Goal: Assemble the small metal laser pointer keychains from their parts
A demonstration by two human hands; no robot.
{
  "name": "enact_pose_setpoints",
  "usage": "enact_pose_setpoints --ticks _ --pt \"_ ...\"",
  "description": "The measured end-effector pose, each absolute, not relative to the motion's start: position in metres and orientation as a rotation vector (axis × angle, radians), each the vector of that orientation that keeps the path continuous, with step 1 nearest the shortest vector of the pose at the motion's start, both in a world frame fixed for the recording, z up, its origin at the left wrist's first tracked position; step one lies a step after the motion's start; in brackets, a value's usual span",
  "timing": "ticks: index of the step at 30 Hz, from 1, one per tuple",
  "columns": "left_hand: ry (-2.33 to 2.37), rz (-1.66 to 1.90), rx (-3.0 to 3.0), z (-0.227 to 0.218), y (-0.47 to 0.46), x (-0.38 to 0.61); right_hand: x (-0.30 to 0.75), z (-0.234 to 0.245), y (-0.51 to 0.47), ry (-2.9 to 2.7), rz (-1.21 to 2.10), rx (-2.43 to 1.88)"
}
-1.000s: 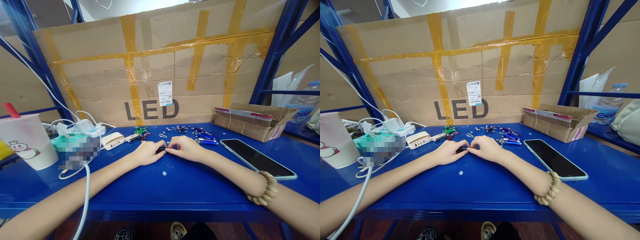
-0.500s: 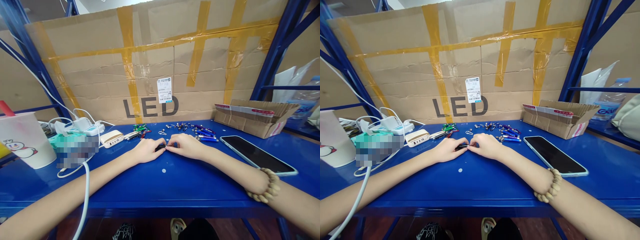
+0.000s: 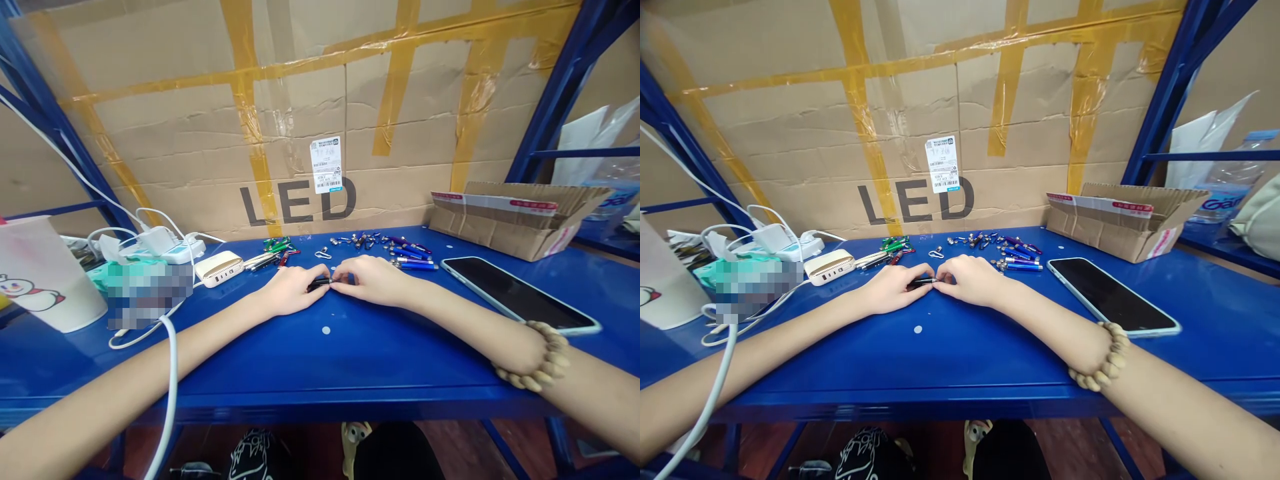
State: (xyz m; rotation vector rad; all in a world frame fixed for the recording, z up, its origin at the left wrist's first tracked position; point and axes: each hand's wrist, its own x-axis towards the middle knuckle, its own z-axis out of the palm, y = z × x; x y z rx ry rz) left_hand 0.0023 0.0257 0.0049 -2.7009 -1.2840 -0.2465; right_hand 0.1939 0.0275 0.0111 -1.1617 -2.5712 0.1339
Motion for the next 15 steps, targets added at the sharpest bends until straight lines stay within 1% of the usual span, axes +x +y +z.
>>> enact_pose_setpoints --ticks 15 --pt "-1.256 -0.273 -2.712 0.003 0.029 0.0013 0.1965 0.0113 0.0286 -2.615 0.206 -1.217"
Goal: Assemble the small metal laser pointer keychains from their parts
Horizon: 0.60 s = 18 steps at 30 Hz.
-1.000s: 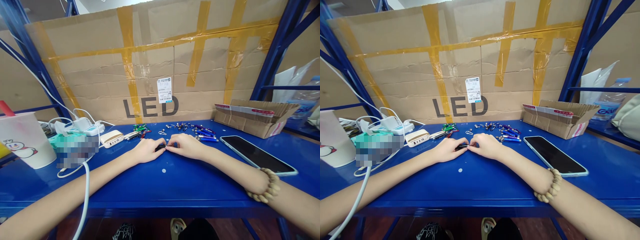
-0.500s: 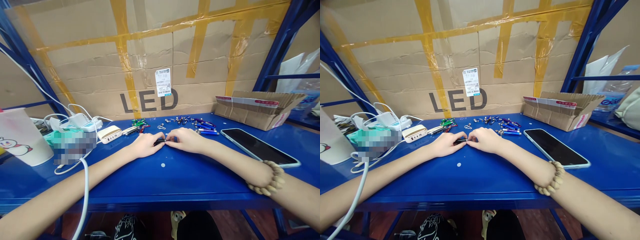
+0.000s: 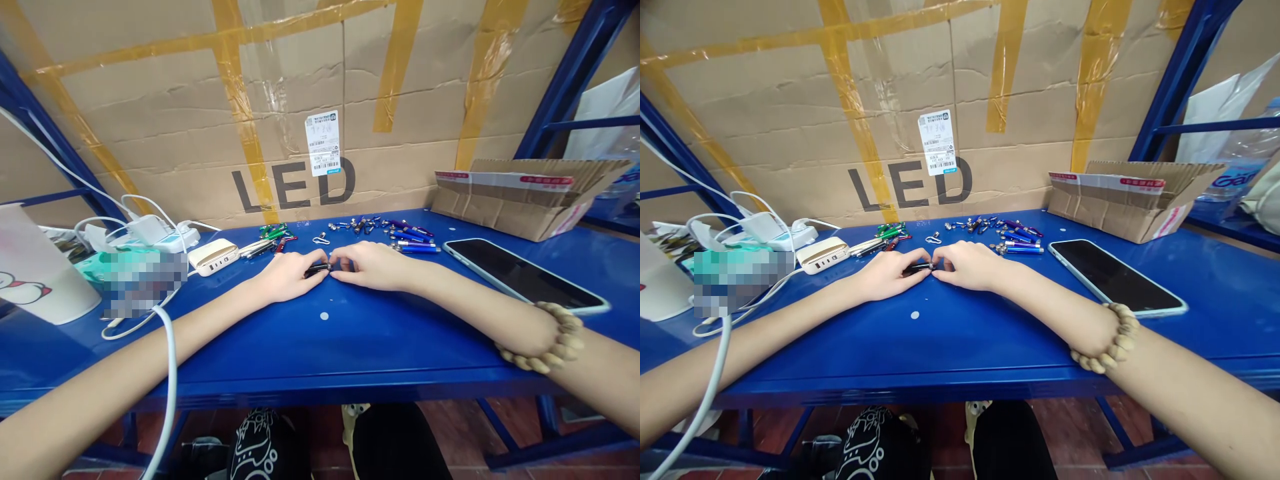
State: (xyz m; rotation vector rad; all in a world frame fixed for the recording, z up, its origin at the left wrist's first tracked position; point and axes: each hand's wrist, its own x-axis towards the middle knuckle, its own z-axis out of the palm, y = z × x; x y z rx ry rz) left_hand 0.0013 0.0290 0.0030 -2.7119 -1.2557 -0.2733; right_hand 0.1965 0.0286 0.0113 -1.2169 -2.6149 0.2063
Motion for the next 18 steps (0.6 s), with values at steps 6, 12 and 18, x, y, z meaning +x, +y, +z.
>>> enact_pose_setpoints --ticks 6,12,18 --pt "-1.258 -0.265 -2.69 0.0025 0.0294 0.0019 0.1957 0.0125 0.0271 -2.624 0.188 -1.245" --pt "-1.258 -0.264 -2.697 0.003 0.0295 0.0017 0.1948 0.0121 0.0277 -2.628 0.17 -1.265" --pt "-1.251 -0.27 -2.703 0.0026 0.0298 0.0017 0.1959 0.0122 0.028 -2.633 0.173 -1.264"
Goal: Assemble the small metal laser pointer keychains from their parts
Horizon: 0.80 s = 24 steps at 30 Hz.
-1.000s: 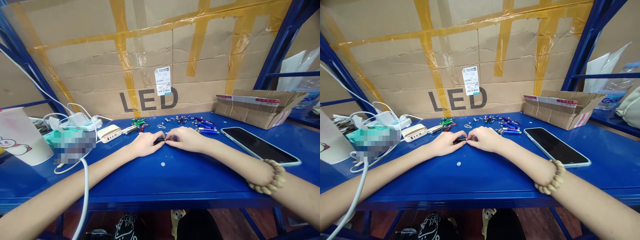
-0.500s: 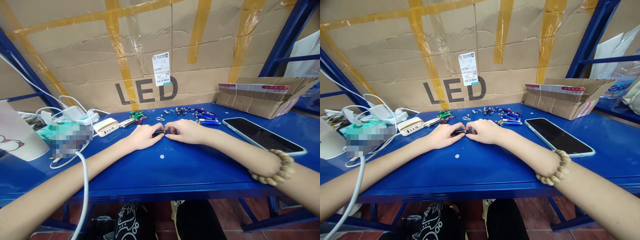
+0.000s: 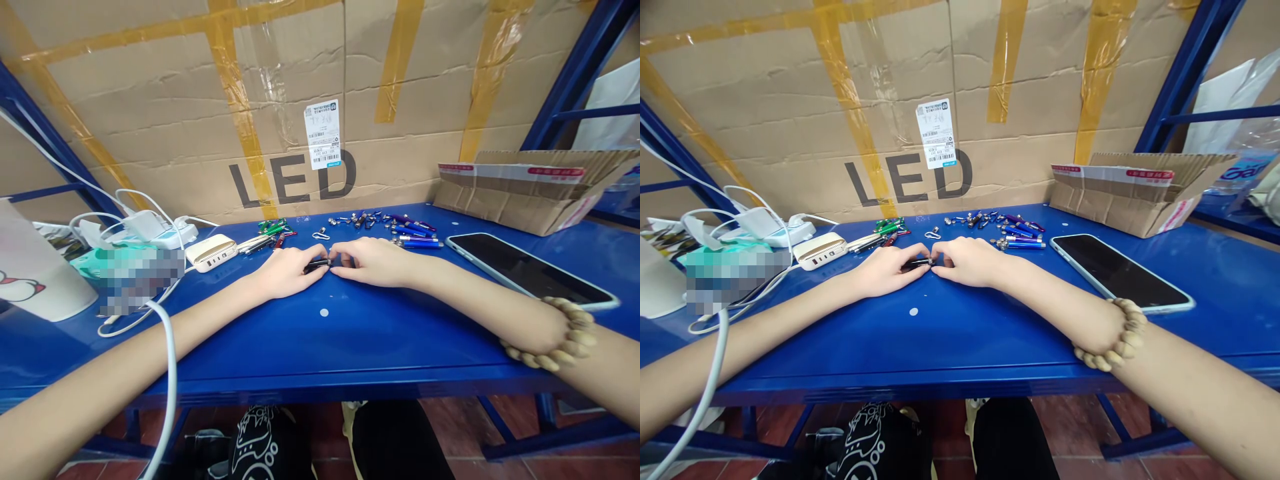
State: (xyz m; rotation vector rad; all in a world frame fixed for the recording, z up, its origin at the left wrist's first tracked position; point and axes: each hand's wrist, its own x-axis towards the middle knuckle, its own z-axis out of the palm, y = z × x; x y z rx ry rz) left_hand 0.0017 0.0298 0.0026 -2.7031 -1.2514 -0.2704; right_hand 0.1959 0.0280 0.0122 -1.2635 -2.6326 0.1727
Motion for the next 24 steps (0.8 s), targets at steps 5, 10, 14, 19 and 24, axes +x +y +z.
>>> enact_pose_setpoints --ticks 5,10,14,19,24 --pt "-1.269 -0.264 -2.699 0.0025 0.0296 0.0018 0.1958 0.012 0.0275 -2.632 0.192 -1.245" --pt "-1.257 -0.262 -2.708 0.0028 0.0294 0.0019 0.1967 0.0107 0.0294 -2.623 0.203 -1.203" --pt "-1.259 -0.267 -2.722 0.0038 0.0283 0.0023 0.1974 0.0086 0.0314 -2.616 0.183 -1.183" --pt "-1.272 -0.263 -2.724 0.004 0.0272 0.0018 0.1957 0.009 0.0292 -2.6 0.16 -1.2" --pt "-1.265 -0.255 -2.716 0.004 0.0272 0.0016 0.1946 0.0114 0.0276 -2.588 0.15 -1.211"
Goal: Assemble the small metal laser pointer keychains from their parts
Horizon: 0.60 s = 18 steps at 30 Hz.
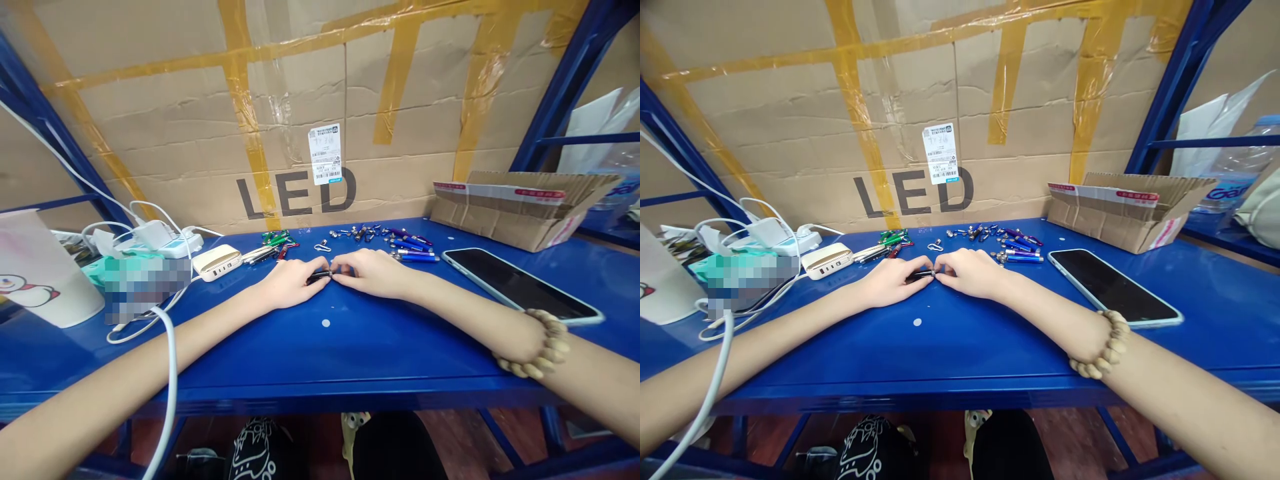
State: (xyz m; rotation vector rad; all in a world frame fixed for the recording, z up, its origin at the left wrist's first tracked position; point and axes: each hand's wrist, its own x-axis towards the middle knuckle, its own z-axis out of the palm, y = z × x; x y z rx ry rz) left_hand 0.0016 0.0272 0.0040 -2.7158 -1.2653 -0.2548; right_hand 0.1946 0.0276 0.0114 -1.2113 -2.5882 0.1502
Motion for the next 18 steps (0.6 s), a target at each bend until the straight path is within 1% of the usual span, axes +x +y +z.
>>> enact_pose_setpoints --ticks 18 --pt "-1.277 -0.251 -2.725 0.0052 0.0259 0.002 0.1956 0.0077 0.031 -2.572 0.095 -1.17"
